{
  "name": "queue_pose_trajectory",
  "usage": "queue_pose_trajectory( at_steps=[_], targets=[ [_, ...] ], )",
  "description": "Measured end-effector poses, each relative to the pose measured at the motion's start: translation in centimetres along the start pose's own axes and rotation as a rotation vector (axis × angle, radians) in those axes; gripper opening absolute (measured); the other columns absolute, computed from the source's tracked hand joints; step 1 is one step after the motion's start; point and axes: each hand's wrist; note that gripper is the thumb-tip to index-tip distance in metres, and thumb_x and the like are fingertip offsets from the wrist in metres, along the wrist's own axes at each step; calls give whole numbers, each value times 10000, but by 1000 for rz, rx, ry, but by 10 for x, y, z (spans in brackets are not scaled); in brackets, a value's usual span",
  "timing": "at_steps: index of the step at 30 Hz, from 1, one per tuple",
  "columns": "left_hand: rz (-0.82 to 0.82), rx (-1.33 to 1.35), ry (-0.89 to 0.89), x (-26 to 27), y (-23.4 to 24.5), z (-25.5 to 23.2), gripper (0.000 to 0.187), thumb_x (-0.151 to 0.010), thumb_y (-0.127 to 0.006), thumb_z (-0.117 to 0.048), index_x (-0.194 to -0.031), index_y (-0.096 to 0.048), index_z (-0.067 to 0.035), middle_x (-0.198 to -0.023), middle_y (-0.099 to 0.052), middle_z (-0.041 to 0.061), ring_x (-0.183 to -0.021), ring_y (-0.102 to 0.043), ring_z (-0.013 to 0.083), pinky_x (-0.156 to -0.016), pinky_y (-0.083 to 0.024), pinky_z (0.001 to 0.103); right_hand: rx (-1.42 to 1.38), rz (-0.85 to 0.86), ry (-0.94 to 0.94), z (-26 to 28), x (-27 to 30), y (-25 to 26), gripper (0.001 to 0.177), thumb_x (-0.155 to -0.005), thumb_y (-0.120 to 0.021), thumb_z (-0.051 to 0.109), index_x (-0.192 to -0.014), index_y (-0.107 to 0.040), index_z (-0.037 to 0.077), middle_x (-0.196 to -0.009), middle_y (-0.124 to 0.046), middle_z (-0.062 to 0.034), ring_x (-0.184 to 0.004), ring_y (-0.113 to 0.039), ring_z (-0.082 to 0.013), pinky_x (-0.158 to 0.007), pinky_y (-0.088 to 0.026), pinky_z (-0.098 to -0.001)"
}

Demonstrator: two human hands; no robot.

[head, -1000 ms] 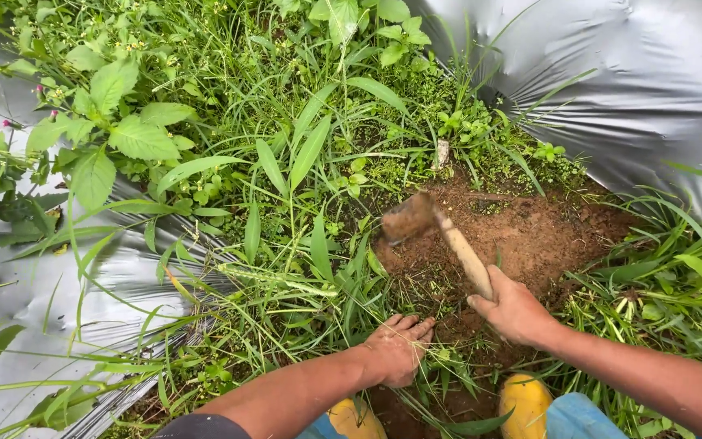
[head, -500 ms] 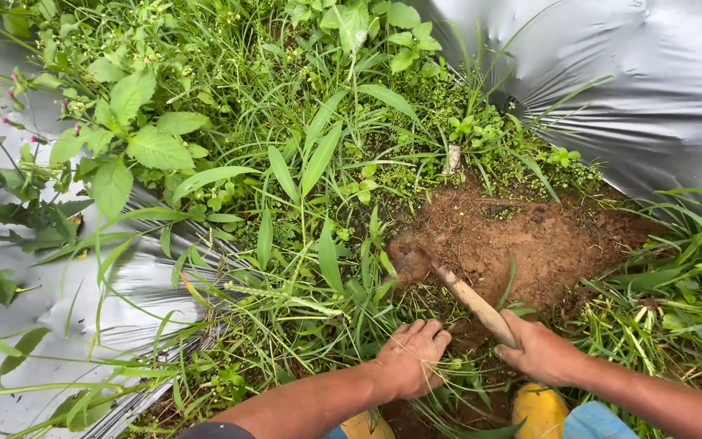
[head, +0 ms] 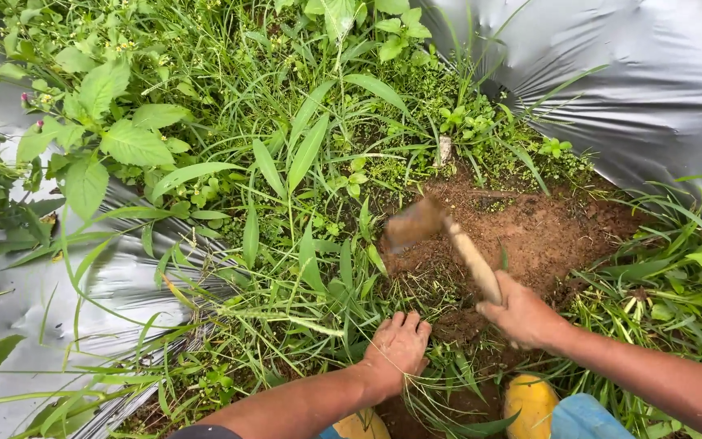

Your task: The person uses a hand hoe to loosen soil and remove weeds along the edge of a plastic-covered garden bed. They repeatedly strike the ground, pull up grass and weeds, and clear a strip of bare soil.

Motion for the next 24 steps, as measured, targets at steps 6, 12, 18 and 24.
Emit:
queue_pose_trajectory(
  at_steps=[6, 12, 18, 24],
  targets=[
    [-209, -68, -55, 5, -3, 1, 513, -1007, -624, -236, -1433, -433, -25, -1250, -468, 183, -1129, -469, 327, -1005, -441, 465, 526, 276, 94, -79, -11, -20, 285, -960, -651, 398, -1186, -506, 300, -936, -630, -1, -740, -605, -120, -632, -506, -319],
    [-207, 40, -16, 6, 6, -5, 794, -941, -624, -77, -1608, -197, -27, -1653, -199, 256, -1464, -258, 437, -1136, -344, 580, 632, 269, 124, -146, -20, -17, 485, -976, -610, 480, -1389, -373, 393, -1048, -621, 14, -838, -686, -86, -757, -626, -277],
    [-90, -132, -125, -7, -10, -14, 683, -1039, -426, -181, -1626, -131, 5, -1689, -130, 248, -1512, -201, 418, -1228, -188, 504, 577, 225, 58, -311, -57, -28, 864, -910, -660, 596, -1590, -175, 379, -1137, -693, -7, -993, -745, -141, -863, -589, -241],
    [141, -1830, -135, -30, -23, -22, 662, -1044, -121, -275, -1653, -7, -42, -1747, -34, 170, -1599, -53, 268, -1295, -37, 428, 394, 217, -12, -281, -45, -13, 738, -860, -688, 597, -1494, -370, 393, -1050, -844, 81, -762, -797, -115, -786, -648, -277]
  ],
)
Point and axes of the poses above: each hand's wrist, its own x-axis away from the middle knuckle, its own y-axis out of the back of the hand, z = x × y
